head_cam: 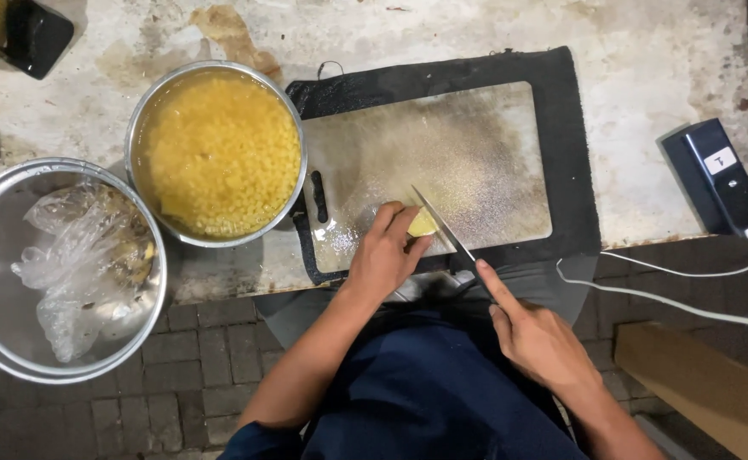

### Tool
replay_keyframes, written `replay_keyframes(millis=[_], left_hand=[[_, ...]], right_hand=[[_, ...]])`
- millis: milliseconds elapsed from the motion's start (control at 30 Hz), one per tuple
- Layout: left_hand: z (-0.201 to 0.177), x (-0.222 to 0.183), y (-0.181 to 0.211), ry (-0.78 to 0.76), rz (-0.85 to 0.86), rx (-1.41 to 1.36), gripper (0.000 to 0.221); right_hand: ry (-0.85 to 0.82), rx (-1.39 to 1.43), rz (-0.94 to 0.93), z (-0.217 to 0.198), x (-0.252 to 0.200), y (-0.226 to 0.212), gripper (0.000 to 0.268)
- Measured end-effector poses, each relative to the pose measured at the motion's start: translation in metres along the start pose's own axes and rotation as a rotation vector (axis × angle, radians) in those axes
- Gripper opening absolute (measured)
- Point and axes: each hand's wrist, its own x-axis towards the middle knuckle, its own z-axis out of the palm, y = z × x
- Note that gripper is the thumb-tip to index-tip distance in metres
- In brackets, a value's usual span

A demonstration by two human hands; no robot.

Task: Slicing small pieces of an ingredient on a cutting board and adding them to a bowl of corn and liquid.

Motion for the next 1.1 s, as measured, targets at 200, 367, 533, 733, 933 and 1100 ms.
replay_keyframes(millis=[200,367,533,733,933,1100], left_hand=[[0.002,0.000,-0.002,-0.001,-0.012,-0.046,0.038],[0.004,0.003,0.001,0.081,-0.003,-0.016,0.033],[0.006,0.004,-0.004,0.090,0.018,-0.021,0.035],[-0.001,0.000,0.000,0.097,0.034,-0.093,0.032],[0.002,0.000,-0.004,0.107,0.040,-0.058,0.026],[-0.010,0.002,0.006,0.113,0.088,-0.025,0.024]], right_hand=[[-0.074,-0.054,0.034,-0.007,0.002,-0.012,0.073],[-0.087,0.054,0.001,-0.030,-0.003,-0.032,0.068],[-0.068,0.135,0.002,-0.051,-0.008,-0.036,0.069],[-0.087,0.095,0.044,-0.056,-0.021,-0.045,0.069],[-0.131,0.066,0.027,-0.039,-0.009,-0.038,0.069],[-0.145,0.073,0.008,-0.048,-0.001,-0.045,0.068]])
